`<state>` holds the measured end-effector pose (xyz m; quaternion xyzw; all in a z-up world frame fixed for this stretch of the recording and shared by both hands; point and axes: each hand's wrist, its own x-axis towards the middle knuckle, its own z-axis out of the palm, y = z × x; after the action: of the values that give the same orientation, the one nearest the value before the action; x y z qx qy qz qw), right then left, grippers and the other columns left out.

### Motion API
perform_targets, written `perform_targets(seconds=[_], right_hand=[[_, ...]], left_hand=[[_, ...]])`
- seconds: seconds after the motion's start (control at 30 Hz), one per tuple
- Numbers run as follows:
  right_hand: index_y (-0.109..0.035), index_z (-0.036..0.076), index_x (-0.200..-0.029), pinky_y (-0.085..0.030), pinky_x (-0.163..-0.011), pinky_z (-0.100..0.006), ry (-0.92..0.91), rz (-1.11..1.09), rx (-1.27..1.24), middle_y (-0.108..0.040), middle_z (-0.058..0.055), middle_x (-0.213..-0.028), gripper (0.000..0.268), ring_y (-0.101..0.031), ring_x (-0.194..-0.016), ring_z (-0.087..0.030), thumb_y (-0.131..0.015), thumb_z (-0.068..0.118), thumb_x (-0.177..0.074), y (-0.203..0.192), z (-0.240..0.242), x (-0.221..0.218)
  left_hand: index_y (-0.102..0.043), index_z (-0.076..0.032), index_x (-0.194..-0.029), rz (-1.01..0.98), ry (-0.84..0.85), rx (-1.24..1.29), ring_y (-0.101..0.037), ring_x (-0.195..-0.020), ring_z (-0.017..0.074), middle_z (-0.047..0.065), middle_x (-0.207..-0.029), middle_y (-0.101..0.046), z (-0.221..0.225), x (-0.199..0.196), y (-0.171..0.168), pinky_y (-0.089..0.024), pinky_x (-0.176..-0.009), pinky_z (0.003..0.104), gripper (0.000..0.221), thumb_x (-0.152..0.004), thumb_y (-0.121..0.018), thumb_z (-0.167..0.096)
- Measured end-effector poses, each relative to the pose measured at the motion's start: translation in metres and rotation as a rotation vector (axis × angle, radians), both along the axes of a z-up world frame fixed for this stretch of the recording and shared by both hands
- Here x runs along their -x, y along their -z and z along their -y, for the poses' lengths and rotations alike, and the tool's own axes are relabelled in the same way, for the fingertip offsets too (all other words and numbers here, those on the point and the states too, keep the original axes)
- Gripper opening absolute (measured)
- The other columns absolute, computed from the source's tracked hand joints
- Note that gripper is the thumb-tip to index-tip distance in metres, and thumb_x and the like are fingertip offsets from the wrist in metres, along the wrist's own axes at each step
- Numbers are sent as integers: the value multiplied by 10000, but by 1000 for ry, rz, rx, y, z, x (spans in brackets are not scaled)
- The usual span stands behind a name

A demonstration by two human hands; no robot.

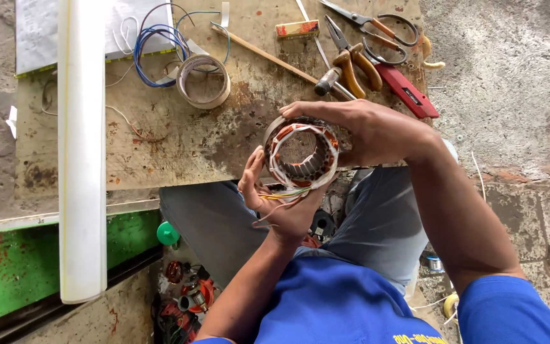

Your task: Shaping and seating copper wire windings inside an electric motor stator using a hammer and a punch tool.

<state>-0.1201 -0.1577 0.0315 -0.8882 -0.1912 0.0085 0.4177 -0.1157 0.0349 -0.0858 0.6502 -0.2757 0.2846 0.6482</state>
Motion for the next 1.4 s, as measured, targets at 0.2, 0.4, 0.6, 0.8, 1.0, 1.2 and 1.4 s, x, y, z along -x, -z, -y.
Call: perform_targets(seconds=[0.2, 0.4, 0.6, 0.8, 1.0, 1.2, 1.4], right_hand=[[-437, 71, -1525, -609, -788, -534, 36, -179, 32, -556, -235, -1504, 970, -552, -1303, -534, -715, -140, -620, -21, -18, -3], [-415, 60, -1530, -576, -889, -612, -11, -260, -28, -576, -264, -1466, 1010, -572, -1267, -540, -791, -98, -606, -24, -19, -8], [-440, 46, -1509, -549, -944, -629, -78, -273, -157, -622, -270, -1397, 1026, -588, -1273, -516, -864, -67, -582, -12, -14, -6], [-455, -19, -1491, -552, -949, -613, -60, -223, -80, -663, -298, -1321, 1022, -631, -1197, -528, -862, -82, -556, -26, -21, 2], [-467, -7, -1486, -556, -894, -617, 147, -82, 88, -691, -252, -1279, 1090, -655, -1160, -494, -946, 46, -509, -20, -41, 37], [-412, 11, -1512, -517, -1096, -348, 549, 210, 138, -594, -195, -1493, 883, -668, -1296, -281, -854, 130, -757, 14, -75, 63], [-473, 116, -1509, -527, -1045, -431, 832, 130, -100, -646, -80, -1428, 1075, -637, -1274, -320, -990, 198, -571, 42, -85, 66]], left_hand=[[-208, -80, -1540, -100, -4, 110, -513, -1328, 343, 252, -1438, -463, -1, 4, 12, -388, -1171, 506, 1366, -496, -1082, -182], [-201, -38, -1528, -142, 13, 95, -503, -1314, 372, 279, -1394, -456, -8, 13, 8, -383, -1150, 498, 1379, -477, -1086, -150], [-199, 33, -1507, -123, -10, 40, -494, -1301, 407, 297, -1384, -425, -12, 23, 7, -360, -1148, 491, 1389, -464, -1095, -165], [-212, -51, -1522, -116, 9, 32, -483, -1332, 339, 245, -1423, -398, -15, 21, 12, -325, -1139, 451, 1403, -449, -1106, -187], [-147, -37, -1560, -113, 317, 178, -527, -1257, 311, 275, -1362, -470, -25, -9, 3, -376, -1129, 436, 1378, -535, -1058, -172], [-31, -200, -1672, -64, 718, -84, -539, -1394, 384, 309, -1454, -492, -60, -70, -12, -472, -1213, 505, 1315, -738, -957, -217], [-221, -15, -1608, 76, 821, -301, -535, -1350, 439, 262, -1406, -600, -52, -93, -40, -447, -1143, 563, 1199, -704, -973, -247]])
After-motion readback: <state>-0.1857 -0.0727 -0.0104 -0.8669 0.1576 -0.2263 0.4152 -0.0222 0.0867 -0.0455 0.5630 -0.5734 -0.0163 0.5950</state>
